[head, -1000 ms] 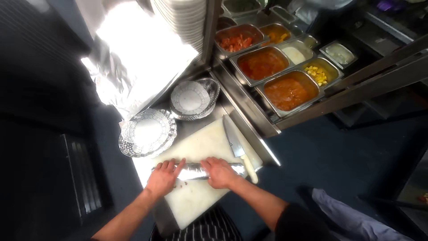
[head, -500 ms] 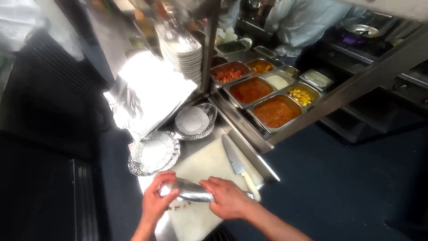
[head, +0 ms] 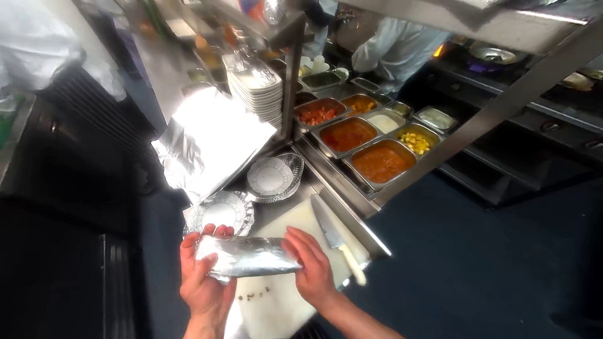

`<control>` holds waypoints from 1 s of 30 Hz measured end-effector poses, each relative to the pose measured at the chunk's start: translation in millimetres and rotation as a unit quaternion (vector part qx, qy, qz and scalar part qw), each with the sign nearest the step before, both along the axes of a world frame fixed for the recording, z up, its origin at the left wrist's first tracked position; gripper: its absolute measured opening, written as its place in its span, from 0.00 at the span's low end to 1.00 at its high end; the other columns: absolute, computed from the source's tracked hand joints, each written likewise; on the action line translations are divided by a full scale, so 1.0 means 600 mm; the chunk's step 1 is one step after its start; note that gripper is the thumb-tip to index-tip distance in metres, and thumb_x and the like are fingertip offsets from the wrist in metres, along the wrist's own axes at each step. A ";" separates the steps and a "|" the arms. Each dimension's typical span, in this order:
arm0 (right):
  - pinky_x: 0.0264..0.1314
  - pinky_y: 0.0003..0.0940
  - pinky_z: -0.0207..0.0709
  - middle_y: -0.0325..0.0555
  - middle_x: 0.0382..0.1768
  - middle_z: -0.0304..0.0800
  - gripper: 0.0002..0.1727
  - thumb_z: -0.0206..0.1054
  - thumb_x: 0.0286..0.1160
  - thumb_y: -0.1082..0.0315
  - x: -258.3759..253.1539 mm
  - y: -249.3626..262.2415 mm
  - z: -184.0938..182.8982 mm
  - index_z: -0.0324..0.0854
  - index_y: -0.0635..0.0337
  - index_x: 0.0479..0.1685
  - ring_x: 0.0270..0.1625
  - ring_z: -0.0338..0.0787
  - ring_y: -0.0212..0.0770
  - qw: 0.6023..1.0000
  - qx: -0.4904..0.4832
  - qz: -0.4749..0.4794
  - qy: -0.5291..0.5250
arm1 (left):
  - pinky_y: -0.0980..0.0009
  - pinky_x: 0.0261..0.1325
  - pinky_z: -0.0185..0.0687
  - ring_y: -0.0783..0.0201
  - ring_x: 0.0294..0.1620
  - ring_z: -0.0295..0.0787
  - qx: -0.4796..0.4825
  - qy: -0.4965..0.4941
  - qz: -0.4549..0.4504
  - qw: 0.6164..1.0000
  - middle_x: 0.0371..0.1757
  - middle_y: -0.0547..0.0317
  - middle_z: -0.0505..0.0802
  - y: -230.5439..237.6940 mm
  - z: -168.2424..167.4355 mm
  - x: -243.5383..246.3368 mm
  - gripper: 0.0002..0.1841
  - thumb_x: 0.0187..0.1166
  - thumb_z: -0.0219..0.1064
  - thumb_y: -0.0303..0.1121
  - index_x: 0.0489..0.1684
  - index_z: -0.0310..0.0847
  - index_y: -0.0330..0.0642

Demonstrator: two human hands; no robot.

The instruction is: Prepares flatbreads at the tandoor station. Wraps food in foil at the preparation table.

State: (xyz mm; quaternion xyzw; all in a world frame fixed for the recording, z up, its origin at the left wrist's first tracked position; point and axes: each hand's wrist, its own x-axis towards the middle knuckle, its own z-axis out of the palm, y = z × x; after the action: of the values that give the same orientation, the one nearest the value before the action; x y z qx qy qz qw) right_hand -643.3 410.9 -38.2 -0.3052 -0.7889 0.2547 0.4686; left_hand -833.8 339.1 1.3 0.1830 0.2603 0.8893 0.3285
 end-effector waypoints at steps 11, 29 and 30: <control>0.30 0.31 0.81 0.42 0.27 0.85 0.23 0.53 0.92 0.50 0.030 -0.044 0.081 0.82 0.63 0.57 0.26 0.84 0.35 0.623 -0.721 -0.089 0.291 | 0.54 0.63 0.86 0.57 0.51 0.90 0.102 0.102 -0.179 0.973 0.50 0.60 0.91 -0.004 0.010 0.030 0.19 0.64 0.80 0.31 0.52 0.84 0.59; 0.46 0.42 0.87 0.54 0.51 0.87 0.29 0.62 0.88 0.59 0.382 -0.345 -0.293 0.60 0.58 0.84 0.45 0.90 0.43 0.476 -0.553 -0.496 0.470 | 0.60 0.52 0.93 0.61 0.44 0.94 -0.497 0.138 -0.501 0.695 0.46 0.51 0.94 -0.219 -0.304 0.367 0.27 0.70 0.67 0.17 0.71 0.67 0.30; 0.50 0.45 0.89 0.56 0.55 0.88 0.32 0.63 0.86 0.62 0.368 -0.350 -0.328 0.57 0.56 0.87 0.49 0.92 0.46 0.458 -0.565 -0.472 0.499 | 0.59 0.53 0.93 0.59 0.46 0.94 -0.501 0.127 -0.490 0.702 0.49 0.48 0.93 -0.225 -0.353 0.383 0.29 0.69 0.68 0.18 0.73 0.65 0.30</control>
State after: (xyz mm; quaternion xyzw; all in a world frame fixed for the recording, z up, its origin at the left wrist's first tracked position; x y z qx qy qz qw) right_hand -422.4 201.0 -234.9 -0.6491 0.1607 0.4934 0.5562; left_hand -603.8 203.9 -210.6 0.2042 0.5802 0.3100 0.7250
